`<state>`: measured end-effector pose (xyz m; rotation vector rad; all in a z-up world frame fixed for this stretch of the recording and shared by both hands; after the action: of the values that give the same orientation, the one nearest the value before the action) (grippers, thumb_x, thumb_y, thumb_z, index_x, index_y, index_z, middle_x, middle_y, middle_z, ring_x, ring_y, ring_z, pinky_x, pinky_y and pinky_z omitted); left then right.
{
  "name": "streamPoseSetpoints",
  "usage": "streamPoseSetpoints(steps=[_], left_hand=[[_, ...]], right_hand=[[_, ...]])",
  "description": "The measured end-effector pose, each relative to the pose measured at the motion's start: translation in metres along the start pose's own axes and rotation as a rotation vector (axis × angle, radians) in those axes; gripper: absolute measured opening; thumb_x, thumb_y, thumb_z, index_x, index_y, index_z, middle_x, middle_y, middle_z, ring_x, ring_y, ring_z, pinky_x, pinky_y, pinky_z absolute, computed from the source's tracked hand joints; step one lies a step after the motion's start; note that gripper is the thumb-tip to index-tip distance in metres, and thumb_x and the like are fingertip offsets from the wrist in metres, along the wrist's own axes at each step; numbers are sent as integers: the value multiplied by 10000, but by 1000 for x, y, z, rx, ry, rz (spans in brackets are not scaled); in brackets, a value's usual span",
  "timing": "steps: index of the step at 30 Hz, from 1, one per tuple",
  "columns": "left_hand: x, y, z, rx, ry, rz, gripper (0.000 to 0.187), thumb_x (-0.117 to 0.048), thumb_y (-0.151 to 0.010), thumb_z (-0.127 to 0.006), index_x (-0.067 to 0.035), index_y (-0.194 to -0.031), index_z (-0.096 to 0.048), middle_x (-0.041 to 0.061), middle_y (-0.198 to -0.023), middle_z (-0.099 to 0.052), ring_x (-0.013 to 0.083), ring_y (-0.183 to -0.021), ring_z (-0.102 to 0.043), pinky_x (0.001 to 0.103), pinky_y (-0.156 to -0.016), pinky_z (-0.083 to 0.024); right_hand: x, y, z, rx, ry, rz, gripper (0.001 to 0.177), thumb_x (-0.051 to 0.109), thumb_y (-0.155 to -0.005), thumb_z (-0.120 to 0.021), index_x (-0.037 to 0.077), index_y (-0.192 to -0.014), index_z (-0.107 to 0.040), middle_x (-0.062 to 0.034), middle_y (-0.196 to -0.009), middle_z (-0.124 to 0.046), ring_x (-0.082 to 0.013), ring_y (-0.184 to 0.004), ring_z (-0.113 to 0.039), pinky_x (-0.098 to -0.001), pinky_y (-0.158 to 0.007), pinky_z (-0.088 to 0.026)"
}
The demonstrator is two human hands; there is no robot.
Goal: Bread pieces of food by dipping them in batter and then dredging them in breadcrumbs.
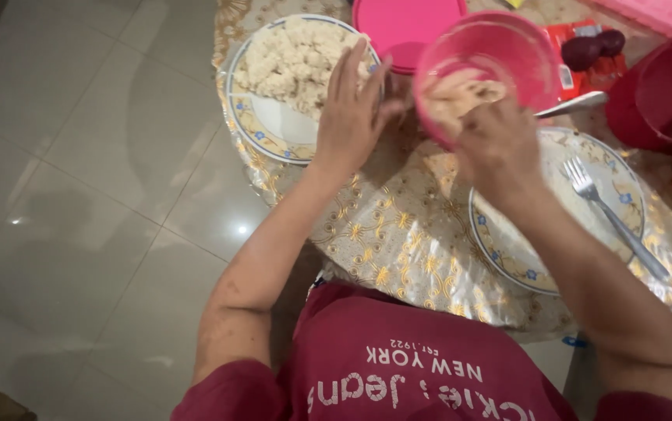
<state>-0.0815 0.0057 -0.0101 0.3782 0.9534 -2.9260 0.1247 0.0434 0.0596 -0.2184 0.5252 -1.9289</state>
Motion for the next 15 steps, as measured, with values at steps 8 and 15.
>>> streamPoseSetpoints(steps=[8, 15], left_hand=[[-6, -19, -50, 314, 1187, 475, 756, -567, -1013, -634, -115, -1595, -466, 171, -1487, -647, 259, -1384, -624, 401, -1200, -473], [-39, -26, -42, 340, 1252, 328, 906, -555, -944, -708, -178, -1659, -299, 125, -1640, -438, 263, -1497, -438, 408, -1218, -399]], right_hand=[[48, 25, 34, -173, -145, 86, 98, 71, -847, -804, 63, -848, -706, -31, -1062, -648, -250, -1019, -575, -418, -909, -423], [8, 48, 24, -112, -143, 14, 76, 196, -883, -868, 187, -868, -794, 26, -1078, -687, -208, -1051, -590, -396, -959, -434]])
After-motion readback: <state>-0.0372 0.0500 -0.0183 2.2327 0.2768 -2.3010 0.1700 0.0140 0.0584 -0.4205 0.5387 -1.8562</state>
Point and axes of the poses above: each hand's wrist, its own y-axis away from the middle knuckle, its own z-axis out of the back of the hand, x = y × z, the point moved 7 cm from there along -y, towards the middle knuckle
